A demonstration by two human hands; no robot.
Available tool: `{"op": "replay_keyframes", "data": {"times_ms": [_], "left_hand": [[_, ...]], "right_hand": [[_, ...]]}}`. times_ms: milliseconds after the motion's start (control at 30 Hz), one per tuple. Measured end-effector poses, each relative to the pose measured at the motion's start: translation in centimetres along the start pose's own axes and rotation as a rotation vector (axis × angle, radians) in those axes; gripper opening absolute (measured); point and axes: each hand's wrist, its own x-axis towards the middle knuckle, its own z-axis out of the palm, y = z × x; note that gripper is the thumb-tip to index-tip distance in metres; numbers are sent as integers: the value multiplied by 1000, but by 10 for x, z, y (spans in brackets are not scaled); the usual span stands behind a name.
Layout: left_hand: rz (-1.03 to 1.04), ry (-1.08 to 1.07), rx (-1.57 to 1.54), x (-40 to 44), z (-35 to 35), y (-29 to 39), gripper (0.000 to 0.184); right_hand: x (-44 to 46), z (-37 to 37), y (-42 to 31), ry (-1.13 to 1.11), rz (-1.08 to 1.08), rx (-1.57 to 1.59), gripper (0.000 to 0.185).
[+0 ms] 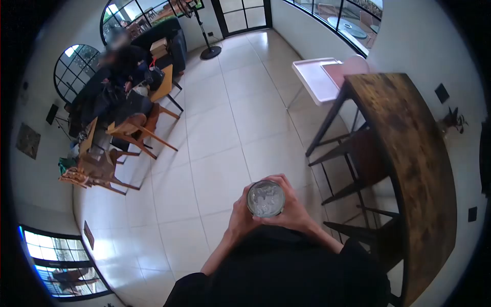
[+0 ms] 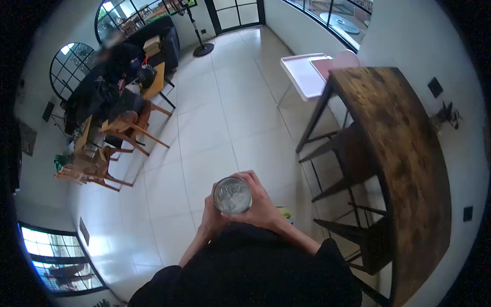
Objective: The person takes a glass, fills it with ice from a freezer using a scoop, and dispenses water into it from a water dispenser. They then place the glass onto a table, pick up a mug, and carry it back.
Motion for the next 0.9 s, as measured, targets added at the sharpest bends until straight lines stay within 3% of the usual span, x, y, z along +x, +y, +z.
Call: {"op": "replay_keyframes", "data": {"times_ms": [100, 133, 400, 567, 667, 800, 900], "left_hand": [[77, -9, 22, 54, -56, -33, 76], [-3, -44, -12, 72, -74, -40, 78], [-6, -34, -21, 250, -181, -149, 80], [-50, 49, -93, 352, -238, -215, 76], [-74, 105, 6, 402, -287, -243, 74], [-113, 262, -1, 464, -346, -274, 74], [-77, 291, 80, 509, -391, -324, 75]], "right_hand": [[76, 26, 7, 29, 4, 5, 80], [100, 34, 11, 38, 12, -3, 80], [323, 76, 89, 26, 12, -19, 85], [455, 99, 133, 12, 68, -14, 88], [541, 111, 143, -126, 61, 6, 88], [648, 142, 168, -226, -48, 96, 83], [722, 168, 188, -244, -135, -5, 82]]}}
